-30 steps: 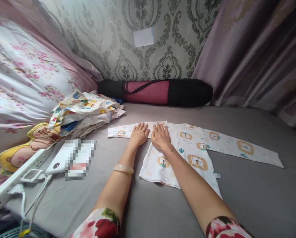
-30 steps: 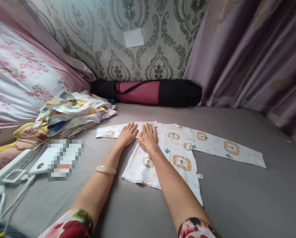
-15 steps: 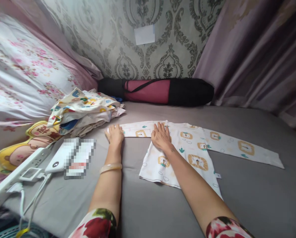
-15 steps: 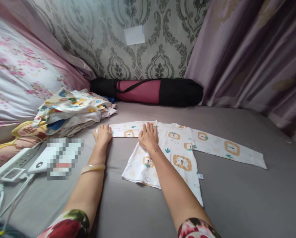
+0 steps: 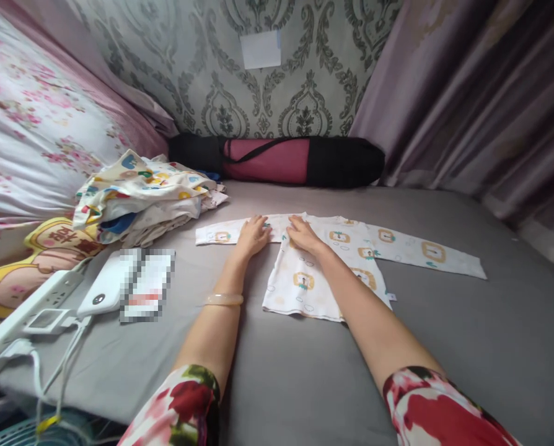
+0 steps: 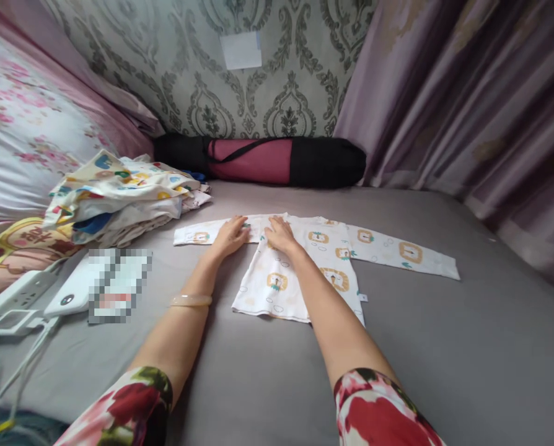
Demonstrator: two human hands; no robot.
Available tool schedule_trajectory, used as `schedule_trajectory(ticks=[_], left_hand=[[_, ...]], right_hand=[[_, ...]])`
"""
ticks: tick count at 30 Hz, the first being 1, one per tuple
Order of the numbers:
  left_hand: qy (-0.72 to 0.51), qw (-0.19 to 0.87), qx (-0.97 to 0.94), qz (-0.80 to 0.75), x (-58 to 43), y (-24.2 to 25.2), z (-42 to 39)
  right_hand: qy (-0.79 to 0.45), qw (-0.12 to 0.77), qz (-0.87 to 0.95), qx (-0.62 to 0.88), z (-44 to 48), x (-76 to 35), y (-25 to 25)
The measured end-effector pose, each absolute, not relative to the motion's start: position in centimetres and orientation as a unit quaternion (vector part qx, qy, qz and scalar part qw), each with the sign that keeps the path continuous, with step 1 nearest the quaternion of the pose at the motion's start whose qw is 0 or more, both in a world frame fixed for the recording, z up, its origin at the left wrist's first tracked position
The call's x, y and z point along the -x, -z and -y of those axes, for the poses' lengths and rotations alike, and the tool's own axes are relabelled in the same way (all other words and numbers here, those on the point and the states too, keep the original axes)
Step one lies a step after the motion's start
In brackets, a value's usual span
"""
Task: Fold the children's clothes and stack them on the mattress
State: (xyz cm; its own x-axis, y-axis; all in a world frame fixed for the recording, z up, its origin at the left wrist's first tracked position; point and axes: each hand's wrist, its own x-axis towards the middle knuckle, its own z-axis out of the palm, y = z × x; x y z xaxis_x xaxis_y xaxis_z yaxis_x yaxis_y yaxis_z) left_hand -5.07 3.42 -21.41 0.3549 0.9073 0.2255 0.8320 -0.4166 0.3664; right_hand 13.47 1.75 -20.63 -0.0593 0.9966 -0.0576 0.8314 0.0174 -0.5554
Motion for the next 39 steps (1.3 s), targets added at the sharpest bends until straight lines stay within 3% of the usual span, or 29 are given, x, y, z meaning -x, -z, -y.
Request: schedule_trajectory(ticks=[5,16,26,35,39], left_hand=[[-0.151,0.099,-0.834,-0.521,4.5,22.3,-2.7],[-0.194,0.086,-0.843,-0.494,5.5,24.0,-3.8],[-0.230,0.057,-0.838,-0.492,5.6,23.9,-3.7],[-0.202,0.022,-0.807,-0.554,6.4,21.6,1.0],[-0.103,0.113,-0.812,-0.563,6.9,19.9,5.8]], right_hand=[[-0.204,0.086,0.743,0.631,0.6,-13.4,20.3],[-0.183,0.040,0.800,0.570,11.0,-17.5,19.7],[-0.224,0.065,0.806,0.544,19.2,-21.1,19.0],[-0.226,0.182,0.782,0.552,24.9,-26.1,18.1],[-0.188,0.188,0.794,0.546,25.0,-27.9,17.2]])
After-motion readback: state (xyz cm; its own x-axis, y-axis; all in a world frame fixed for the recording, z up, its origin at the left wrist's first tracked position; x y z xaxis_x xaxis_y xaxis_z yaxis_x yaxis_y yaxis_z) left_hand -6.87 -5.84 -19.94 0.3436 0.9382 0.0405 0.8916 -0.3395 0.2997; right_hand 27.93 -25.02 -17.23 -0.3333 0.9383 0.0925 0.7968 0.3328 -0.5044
